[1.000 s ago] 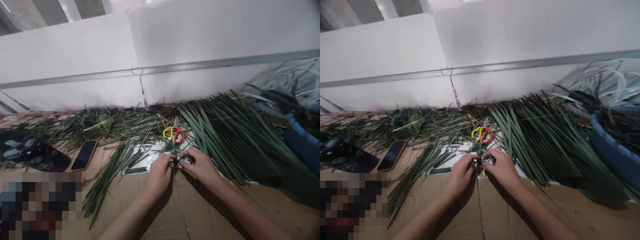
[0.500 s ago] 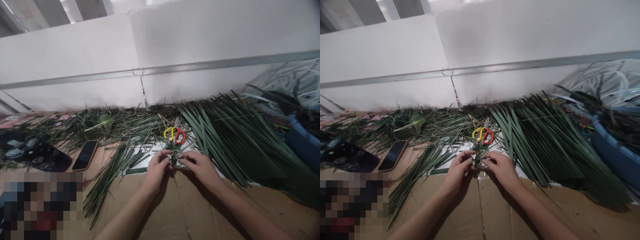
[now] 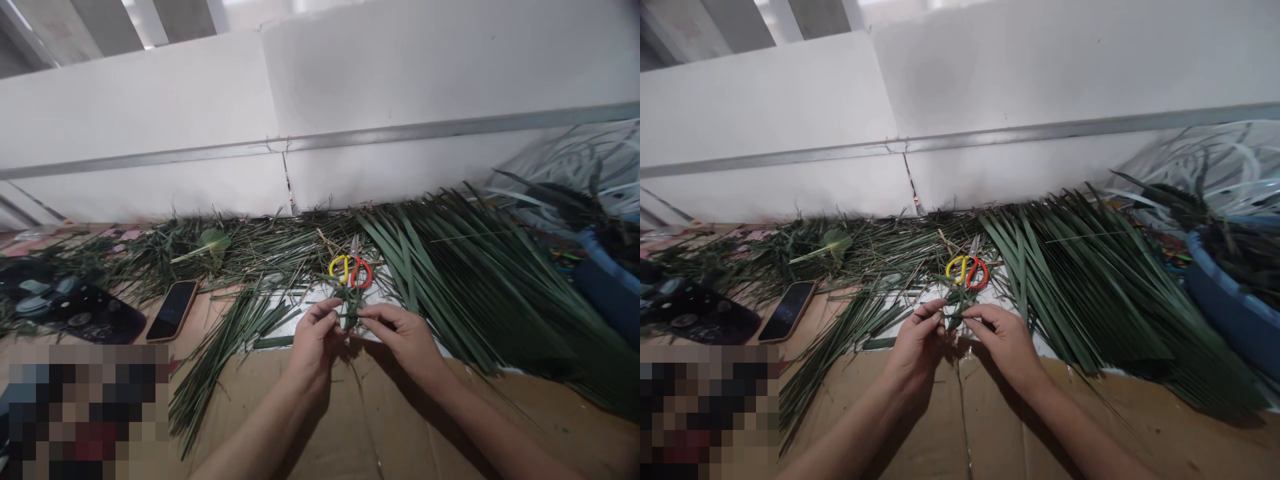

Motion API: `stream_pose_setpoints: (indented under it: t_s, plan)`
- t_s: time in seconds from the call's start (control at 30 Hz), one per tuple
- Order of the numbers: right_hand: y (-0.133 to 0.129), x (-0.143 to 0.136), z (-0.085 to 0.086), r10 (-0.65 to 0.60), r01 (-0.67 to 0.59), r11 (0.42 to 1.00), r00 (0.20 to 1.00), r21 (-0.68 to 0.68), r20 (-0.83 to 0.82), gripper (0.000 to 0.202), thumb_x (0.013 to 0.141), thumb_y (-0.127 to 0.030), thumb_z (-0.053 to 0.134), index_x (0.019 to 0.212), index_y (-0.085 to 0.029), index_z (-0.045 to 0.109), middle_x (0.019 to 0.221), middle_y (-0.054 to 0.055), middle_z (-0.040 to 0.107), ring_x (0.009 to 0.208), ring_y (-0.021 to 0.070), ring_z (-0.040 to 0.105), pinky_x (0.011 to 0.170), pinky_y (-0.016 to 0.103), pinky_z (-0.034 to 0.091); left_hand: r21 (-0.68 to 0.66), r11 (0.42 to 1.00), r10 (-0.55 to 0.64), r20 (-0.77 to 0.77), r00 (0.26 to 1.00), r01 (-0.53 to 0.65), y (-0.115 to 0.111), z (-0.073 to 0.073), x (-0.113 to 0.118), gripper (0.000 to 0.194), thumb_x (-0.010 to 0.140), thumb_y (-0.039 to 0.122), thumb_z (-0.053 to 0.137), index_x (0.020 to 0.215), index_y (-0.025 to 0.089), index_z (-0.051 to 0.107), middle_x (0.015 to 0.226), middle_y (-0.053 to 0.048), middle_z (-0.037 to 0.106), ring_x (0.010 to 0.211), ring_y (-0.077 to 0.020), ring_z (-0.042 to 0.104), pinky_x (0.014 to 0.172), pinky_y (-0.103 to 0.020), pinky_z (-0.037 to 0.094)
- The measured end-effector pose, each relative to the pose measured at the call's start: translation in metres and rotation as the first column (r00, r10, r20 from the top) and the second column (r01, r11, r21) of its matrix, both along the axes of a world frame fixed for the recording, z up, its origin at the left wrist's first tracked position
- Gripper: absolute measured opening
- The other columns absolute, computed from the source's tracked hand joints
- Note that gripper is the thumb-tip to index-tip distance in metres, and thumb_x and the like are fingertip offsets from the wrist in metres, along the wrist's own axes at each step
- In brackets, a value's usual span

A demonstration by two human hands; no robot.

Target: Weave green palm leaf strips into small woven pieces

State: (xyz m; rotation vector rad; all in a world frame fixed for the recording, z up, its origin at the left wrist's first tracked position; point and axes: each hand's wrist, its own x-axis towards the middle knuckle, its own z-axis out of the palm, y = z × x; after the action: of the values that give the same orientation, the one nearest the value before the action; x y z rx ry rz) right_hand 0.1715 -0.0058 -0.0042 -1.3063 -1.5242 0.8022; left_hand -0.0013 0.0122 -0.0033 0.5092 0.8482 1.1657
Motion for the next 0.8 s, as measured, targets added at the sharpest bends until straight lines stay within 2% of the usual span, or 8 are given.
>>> stream_pose_setpoints:
  t_s: [0.17, 0.27, 0.4, 0.5, 0.63, 0.8]
  plan:
    - [-0.0050, -0.0009, 0.0043, -0.013, 0.008, 0.998, 0.996, 0.068, 0.085, 0.017, 0.093, -0.034, 0.064, 0.095, -0.026, 0.078, 0.097, 0.005, 0.079, 0.091, 0.0252, 0.072, 0.084, 0.037, 0.055, 0.010, 1.000, 0.022, 0.003, 1.000, -0.022, 0.0005, 0.0027, -0.0012, 0.039, 0.063, 0.020, 0.085, 0.099, 0.015, 0.072, 0.063, 0.005, 0.058, 0.053, -0.0068, 0.051, 0.069, -0.027, 0.055]
    - [-0.0068, -0.0012, 0.0039, -0.003, -0.025, 0.991, 0.979, 0.135, 0.202, 0.018, 0.095, -0.031, 0.061, 0.099, -0.026, 0.077, 0.098, 0.005, 0.079, 0.092, 0.0249, 0.072, 0.084, 0.038, 0.055, 0.000, 1.000, 0.012, 0.000, 1.000, -0.012, 0.0003, 0.0026, -0.0012, 0.040, 0.064, 0.022, 0.086, 0.100, 0.016, 0.072, 0.062, 0.006, 0.056, 0.054, -0.0071, 0.051, 0.074, -0.029, 0.057]
    - [-0.0074, -0.0026, -0.0009, -0.037, -0.041, 0.975, 0.938, 0.217, 0.346, 0.019, 0.093, -0.029, 0.062, 0.105, -0.026, 0.076, 0.104, 0.006, 0.079, 0.098, 0.0267, 0.072, 0.089, 0.041, 0.054, -0.023, 1.000, -0.010, 0.027, 1.000, 0.011, -0.0005, -0.0005, -0.0009, 0.042, 0.066, 0.023, 0.087, 0.103, 0.016, 0.069, 0.068, 0.005, 0.059, 0.055, -0.0065, 0.054, 0.066, -0.022, 0.054]
    - [-0.0065, -0.0026, -0.0028, -0.047, -0.044, 0.972, 0.927, 0.233, 0.372, 0.020, 0.092, -0.025, 0.060, 0.105, -0.025, 0.075, 0.105, 0.007, 0.079, 0.099, 0.0267, 0.072, 0.089, 0.041, 0.054, -0.016, 0.998, -0.057, 0.055, 0.997, 0.058, -0.0023, -0.0019, -0.0001, 0.042, 0.068, 0.023, 0.088, 0.104, 0.016, 0.068, 0.074, 0.003, 0.063, 0.058, -0.0068, 0.057, 0.060, -0.019, 0.050]
    - [-0.0050, -0.0007, -0.0017, -0.040, -0.050, 0.972, 0.927, 0.229, 0.372, 0.023, 0.091, -0.021, 0.058, 0.106, -0.025, 0.074, 0.102, 0.006, 0.078, 0.096, 0.0249, 0.072, 0.086, 0.039, 0.054, -0.016, 0.994, -0.105, 0.063, 0.992, 0.106, -0.0061, 0.0015, 0.0011, 0.041, 0.070, 0.024, 0.087, 0.105, 0.016, 0.066, 0.077, 0.000, 0.066, 0.059, -0.0079, 0.059, 0.061, -0.020, 0.051]
    - [-0.0041, 0.0020, -0.0024, -0.019, -0.073, 0.972, 0.922, 0.222, 0.386, 0.023, 0.093, -0.021, 0.057, 0.106, -0.026, 0.076, 0.097, 0.006, 0.077, 0.091, 0.0245, 0.070, 0.083, 0.038, 0.054, 0.006, 0.986, -0.167, -0.025, 0.986, 0.167, -0.0089, 0.0058, 0.0010, 0.039, 0.070, 0.028, 0.085, 0.101, 0.017, 0.064, 0.078, -0.001, 0.065, 0.061, -0.0120, 0.061, 0.060, -0.025, 0.053]
